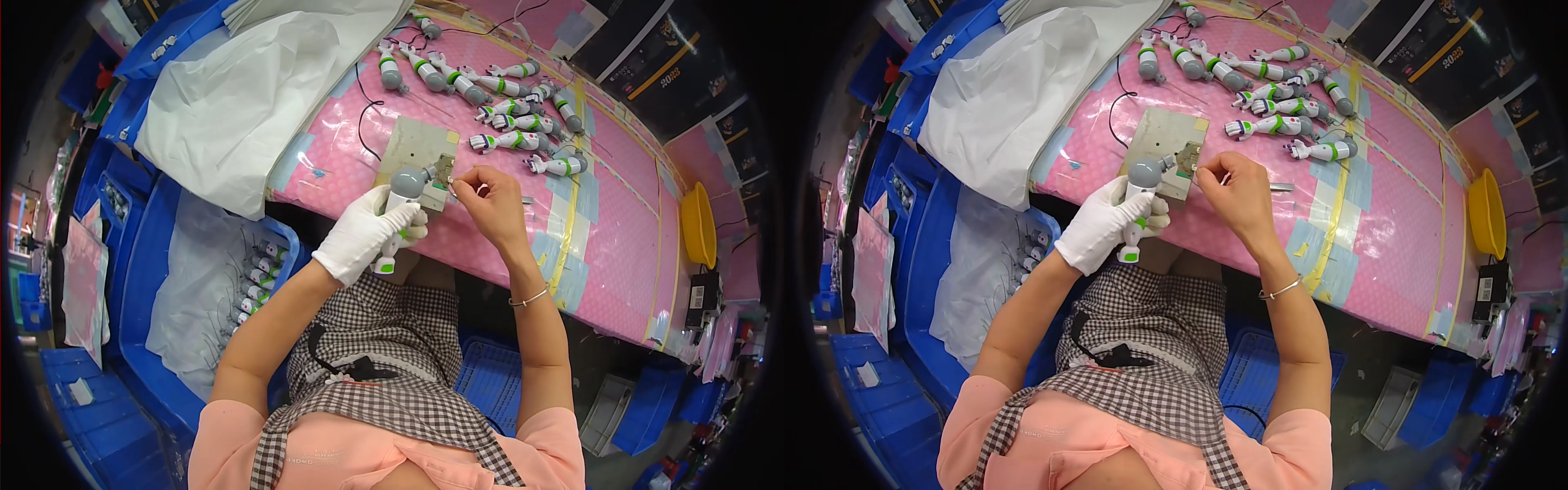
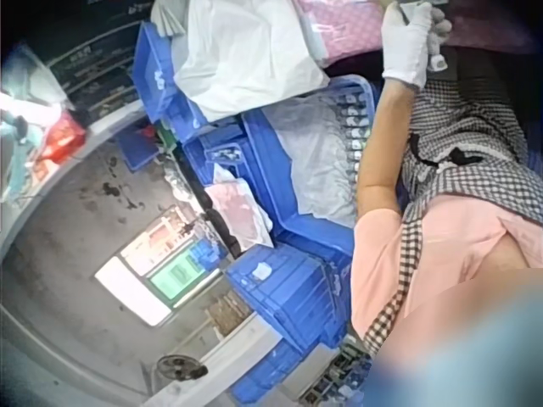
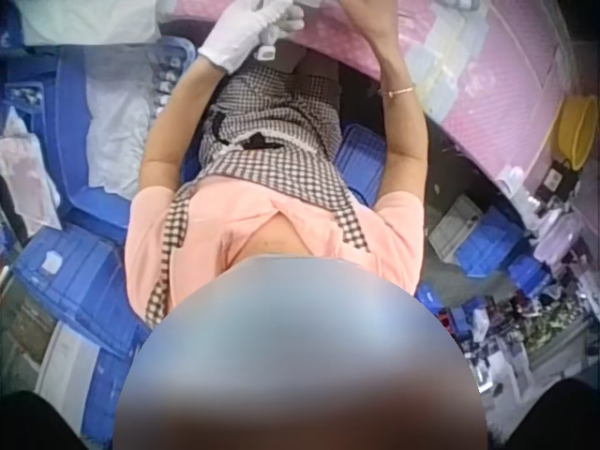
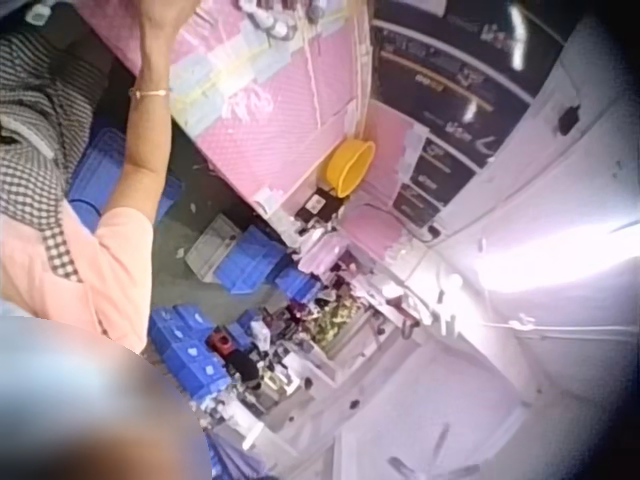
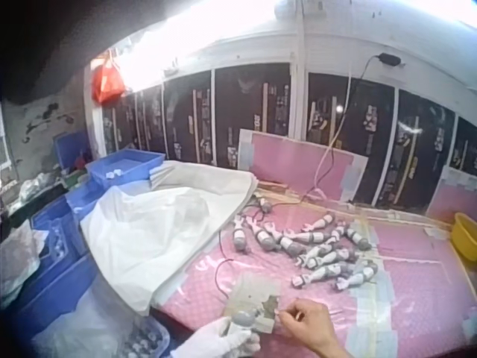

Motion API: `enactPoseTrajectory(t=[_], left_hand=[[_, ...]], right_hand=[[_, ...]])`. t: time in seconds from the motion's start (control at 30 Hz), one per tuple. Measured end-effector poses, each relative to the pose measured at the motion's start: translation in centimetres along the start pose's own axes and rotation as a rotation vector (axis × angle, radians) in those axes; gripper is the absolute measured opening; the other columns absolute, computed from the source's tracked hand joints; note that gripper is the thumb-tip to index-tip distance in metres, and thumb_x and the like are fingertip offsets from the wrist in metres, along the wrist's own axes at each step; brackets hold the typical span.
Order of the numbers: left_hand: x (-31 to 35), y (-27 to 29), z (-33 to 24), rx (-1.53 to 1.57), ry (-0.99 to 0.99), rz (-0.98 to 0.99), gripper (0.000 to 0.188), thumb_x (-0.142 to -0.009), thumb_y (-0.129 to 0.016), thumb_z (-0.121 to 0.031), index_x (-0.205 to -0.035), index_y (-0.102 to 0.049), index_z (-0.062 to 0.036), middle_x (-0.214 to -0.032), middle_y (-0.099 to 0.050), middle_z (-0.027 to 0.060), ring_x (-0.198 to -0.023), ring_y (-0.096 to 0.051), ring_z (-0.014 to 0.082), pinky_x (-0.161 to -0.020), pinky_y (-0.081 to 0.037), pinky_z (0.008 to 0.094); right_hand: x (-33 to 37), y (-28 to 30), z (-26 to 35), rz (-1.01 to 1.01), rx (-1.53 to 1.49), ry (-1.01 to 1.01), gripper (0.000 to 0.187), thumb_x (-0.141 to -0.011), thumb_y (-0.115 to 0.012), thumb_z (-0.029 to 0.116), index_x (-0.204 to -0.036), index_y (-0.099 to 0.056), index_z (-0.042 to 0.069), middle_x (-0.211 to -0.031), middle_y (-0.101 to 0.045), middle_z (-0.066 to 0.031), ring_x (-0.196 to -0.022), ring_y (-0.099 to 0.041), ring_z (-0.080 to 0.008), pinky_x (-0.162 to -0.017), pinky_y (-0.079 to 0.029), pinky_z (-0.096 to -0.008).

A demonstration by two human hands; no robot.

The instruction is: Attaching internal components to toy robot bodies using a soldering or glue tool and organizing them in a bin.

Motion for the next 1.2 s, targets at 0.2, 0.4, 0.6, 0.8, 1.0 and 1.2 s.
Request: enactPoseTrajectory(t=[0.2, 0.4, 0.6, 0.8, 1.0, 1.2], left_hand=[[-0.6, 0.0, -0.1, 0.125, 0.073, 0.051, 0.029, -0.088, -0.059, -0.019, -0.106, -0.051, 0.0019, -0.093, -0.06, 0.0083, -0.078, -0.062, 0.0164, -0.067, -0.051, 0.0268], [-0.8, 0.0, -0.3, 0.005, 0.015, 0.05, 0.028, -0.089, -0.058, -0.02, -0.104, -0.052, 0.0026, -0.09, -0.059, 0.0084, -0.077, -0.062, 0.0181, -0.071, -0.052, 0.0289], [-1.0, 0.2, 0.2, 0.072, 0.052, 0.018, 0.026, -0.086, -0.062, -0.018, -0.103, -0.056, 0.0018, -0.089, -0.062, 0.0078, -0.073, -0.062, 0.0142, -0.061, -0.048, 0.0219], [-0.6, 0.0, 0.2, 0.174, 0.007, 0.004, 0.025, -0.086, -0.061, -0.018, -0.102, -0.057, 0.0017, -0.088, -0.062, 0.0068, -0.072, -0.062, 0.0126, -0.057, -0.048, 0.0206], [-0.5, -0.3, -0.4, 0.08, 0.012, 0.076, 0.028, -0.086, -0.061, -0.018, -0.104, -0.054, 0.0026, -0.086, -0.061, 0.0074, -0.072, -0.061, 0.0136, -0.061, -0.05, 0.0223], [-0.9, -0.1, 0.1, 0.159, -0.055, 0.092, 0.026, -0.086, -0.061, -0.017, -0.1, -0.055, 0.0043, -0.085, -0.061, 0.0071, -0.071, -0.06, 0.0126, -0.065, -0.051, 0.0234]], right_hand=[[-0.8, 0.4, -0.5, 0.138, -0.021, -0.052, 0.014, -0.079, -0.061, 0.012, -0.075, -0.059, -0.001, -0.067, -0.058, 0.0015, -0.057, -0.047, -0.0036, -0.049, -0.037, -0.0205], [-2.4, 1.3, -0.4, 0.433, -0.239, -0.343, 0.013, -0.081, -0.06, 0.015, -0.073, -0.056, 0.005, -0.064, -0.051, 0.0046, -0.053, -0.041, -0.0022, -0.045, -0.031, -0.0181], [-3.5, 1.3, -0.2, 0.526, -0.198, -0.378, 0.012, -0.08, -0.058, 0.015, -0.071, -0.056, 0.007, -0.062, -0.05, 0.0047, -0.05, -0.04, -0.0022, -0.043, -0.03, -0.0187], [-2.9, 0.5, -0.4, 0.479, -0.251, -0.42, 0.016, -0.079, -0.058, 0.016, -0.068, -0.053, 0.007, -0.06, -0.048, 0.0039, -0.047, -0.039, -0.0029, -0.043, -0.03, -0.0193], [-2.9, 1.2, 0.0, 0.398, -0.125, -0.34, 0.016, -0.079, -0.057, 0.016, -0.066, -0.051, 0.008, -0.056, -0.045, 0.0035, -0.045, -0.039, -0.0039, -0.041, -0.029, -0.0199], [-3.5, 1.2, -0.1, 0.46, -0.198, -0.397, 0.017, -0.081, -0.054, 0.017, -0.067, -0.052, 0.008, -0.054, -0.045, 0.0035, -0.042, -0.036, -0.004, -0.041, -0.025, -0.0201]])
Point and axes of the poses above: each hand's wrist, its own x-axis away from the middle knuckle, its own y-axis out of the back of the hand, z = x × y, the point moved 2 cm from there along -x, towards the middle knuckle
